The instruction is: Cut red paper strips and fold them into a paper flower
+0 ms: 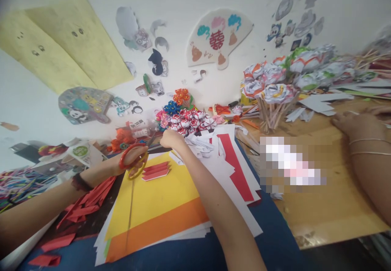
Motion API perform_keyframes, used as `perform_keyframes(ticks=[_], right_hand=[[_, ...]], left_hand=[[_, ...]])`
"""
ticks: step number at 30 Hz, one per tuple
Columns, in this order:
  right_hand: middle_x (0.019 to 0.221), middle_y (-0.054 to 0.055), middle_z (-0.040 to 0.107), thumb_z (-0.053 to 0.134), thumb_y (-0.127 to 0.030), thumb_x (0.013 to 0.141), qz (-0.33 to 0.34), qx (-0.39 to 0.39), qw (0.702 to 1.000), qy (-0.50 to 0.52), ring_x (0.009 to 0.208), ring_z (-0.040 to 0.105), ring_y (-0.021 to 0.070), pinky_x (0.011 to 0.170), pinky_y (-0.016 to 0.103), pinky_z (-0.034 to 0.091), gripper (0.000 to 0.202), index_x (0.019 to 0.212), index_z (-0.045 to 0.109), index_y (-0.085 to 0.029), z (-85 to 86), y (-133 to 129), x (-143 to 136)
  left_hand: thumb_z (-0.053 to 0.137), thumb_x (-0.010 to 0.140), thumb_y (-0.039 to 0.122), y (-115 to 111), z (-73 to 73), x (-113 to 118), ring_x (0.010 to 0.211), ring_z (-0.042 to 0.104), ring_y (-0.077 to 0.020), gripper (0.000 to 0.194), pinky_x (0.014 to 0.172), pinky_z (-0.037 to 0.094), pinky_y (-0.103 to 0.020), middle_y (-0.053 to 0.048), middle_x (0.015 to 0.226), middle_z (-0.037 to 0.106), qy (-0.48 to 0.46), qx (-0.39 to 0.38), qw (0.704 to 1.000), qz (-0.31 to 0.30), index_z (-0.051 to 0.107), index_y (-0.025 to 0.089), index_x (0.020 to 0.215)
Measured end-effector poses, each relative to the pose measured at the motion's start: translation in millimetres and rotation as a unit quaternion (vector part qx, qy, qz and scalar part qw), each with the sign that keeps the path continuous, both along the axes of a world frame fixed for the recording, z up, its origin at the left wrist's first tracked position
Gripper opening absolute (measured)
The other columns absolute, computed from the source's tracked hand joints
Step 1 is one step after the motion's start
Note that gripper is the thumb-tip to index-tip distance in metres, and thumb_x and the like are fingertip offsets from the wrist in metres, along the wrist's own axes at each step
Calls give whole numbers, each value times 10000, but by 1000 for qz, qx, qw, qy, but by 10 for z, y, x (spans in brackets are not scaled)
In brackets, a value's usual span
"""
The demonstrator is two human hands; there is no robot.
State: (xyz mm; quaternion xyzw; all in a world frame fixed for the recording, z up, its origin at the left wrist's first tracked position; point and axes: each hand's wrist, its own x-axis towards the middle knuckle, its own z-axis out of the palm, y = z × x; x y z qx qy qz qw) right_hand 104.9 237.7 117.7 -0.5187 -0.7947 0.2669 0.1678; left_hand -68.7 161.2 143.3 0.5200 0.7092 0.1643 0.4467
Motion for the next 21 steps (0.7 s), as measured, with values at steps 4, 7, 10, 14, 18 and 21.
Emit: perform_keyframes(ticks=[4,7,10,14,18,21], right_hand=[[1245,239,679,591,-325,874,4,2,1000,1,1166,647,317,863,319,503,465,1270,654,-90,-35,44,5],[1247,228,681,584,-331,876,6,6,1000,1,1148,656,308,851,306,501,457,1257,662,-91,-58,80,-4],[1219,211,699,575,-331,879,14,9,1000,3,1112,672,291,817,288,499,435,1234,679,-102,-79,107,-11],[1159,215,721,578,-317,876,25,10,1000,5,1056,689,274,774,274,494,427,1222,689,-94,-75,109,-13],[1080,209,744,579,-292,878,28,9,1000,6,996,702,257,755,263,481,415,1217,693,-82,-40,71,-7],[1019,199,755,579,-289,882,31,7,999,9,954,706,248,744,257,469,389,1182,711,-80,-9,26,0]], left_hand=[[505,808,712,-94,22,-7,264,411,-107,566,291,313,-213,37,389,410,-36,34,996,-77,452,199,576],[524,808,715,-172,79,-18,320,475,-120,577,340,375,-223,10,415,466,-51,85,983,-156,457,197,565],[543,816,708,-212,103,-35,347,498,-123,582,358,377,-216,-5,422,487,-60,101,979,-165,466,193,557],[563,822,687,-193,45,-77,301,439,-97,564,327,336,-198,21,415,457,-80,93,984,-128,486,191,566],[554,854,661,-207,-30,-114,258,386,-84,536,291,289,-185,40,411,438,-86,89,989,-83,542,182,613],[619,845,597,-261,-69,-117,250,368,-79,496,292,278,-182,39,393,441,-87,139,986,-32,567,167,602]])
